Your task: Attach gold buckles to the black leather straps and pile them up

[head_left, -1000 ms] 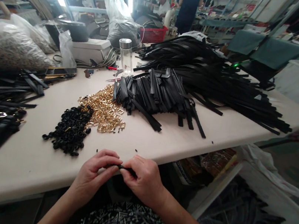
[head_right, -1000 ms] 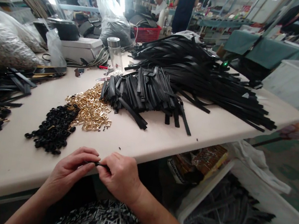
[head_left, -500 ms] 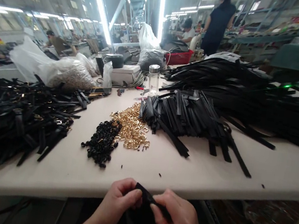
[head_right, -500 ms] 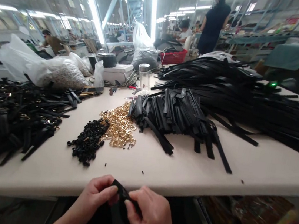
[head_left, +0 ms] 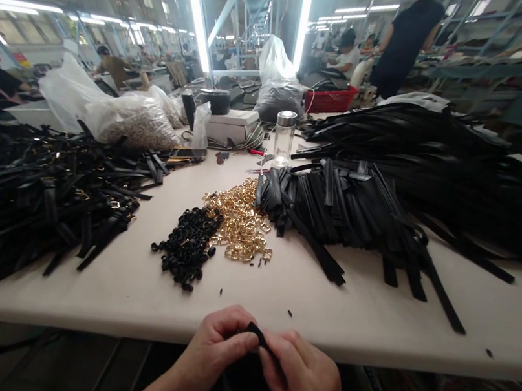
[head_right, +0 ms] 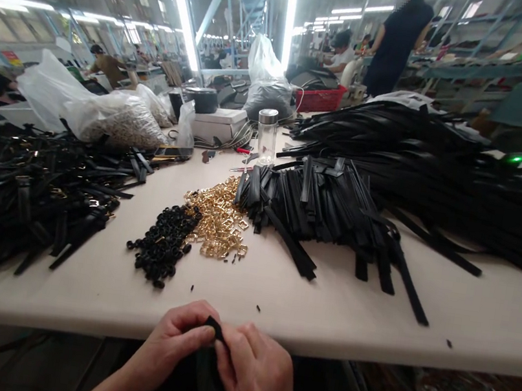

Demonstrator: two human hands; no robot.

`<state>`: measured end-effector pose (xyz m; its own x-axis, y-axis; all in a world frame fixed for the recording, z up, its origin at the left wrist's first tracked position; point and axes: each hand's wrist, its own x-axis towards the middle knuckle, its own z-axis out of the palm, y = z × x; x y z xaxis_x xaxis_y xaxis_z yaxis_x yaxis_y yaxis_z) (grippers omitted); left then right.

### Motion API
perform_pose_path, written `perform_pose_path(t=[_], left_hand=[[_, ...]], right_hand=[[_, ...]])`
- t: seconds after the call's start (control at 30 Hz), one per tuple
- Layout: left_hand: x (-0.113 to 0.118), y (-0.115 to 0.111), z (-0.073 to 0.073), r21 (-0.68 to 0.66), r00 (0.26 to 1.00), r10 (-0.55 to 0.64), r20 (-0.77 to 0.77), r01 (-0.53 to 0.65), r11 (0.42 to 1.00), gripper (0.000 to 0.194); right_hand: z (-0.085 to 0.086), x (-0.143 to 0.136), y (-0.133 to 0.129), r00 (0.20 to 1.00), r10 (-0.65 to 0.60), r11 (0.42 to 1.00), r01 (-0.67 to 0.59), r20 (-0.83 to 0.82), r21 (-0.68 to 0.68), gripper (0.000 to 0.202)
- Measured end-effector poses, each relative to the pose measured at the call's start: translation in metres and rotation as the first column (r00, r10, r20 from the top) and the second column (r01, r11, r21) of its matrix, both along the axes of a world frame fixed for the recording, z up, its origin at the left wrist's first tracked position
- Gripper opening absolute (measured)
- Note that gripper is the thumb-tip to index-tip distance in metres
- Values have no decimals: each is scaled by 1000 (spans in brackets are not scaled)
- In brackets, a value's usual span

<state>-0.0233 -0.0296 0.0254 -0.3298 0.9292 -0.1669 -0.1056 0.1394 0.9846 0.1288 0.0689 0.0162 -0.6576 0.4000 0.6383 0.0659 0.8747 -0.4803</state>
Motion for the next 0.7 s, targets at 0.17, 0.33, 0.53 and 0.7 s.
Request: perform_pose_path(t=[0.17, 0.33, 0.53, 0.7], left_hand=[[-20, -1, 3, -13, 928, -43, -370, 41, 999, 22], [-97, -6, 9, 81, 448, 122, -886, -110, 991, 15], [-153, 8, 16, -118, 143, -101, -985, -115, 986, 12], [-154, 26, 21, -214, 143, -189, -972, -191, 958, 7]], right_hand=[[-6, -2, 7, 999, 8, 1000, -7, 49, -8, 18], [-21, 1, 23, 998, -33, 995, 38, 52, -94, 17], [-30, 0, 27, 995, -77, 989, 84, 68, -120, 18], [-30, -2, 26, 993, -90, 987, 99, 82, -122, 21]])
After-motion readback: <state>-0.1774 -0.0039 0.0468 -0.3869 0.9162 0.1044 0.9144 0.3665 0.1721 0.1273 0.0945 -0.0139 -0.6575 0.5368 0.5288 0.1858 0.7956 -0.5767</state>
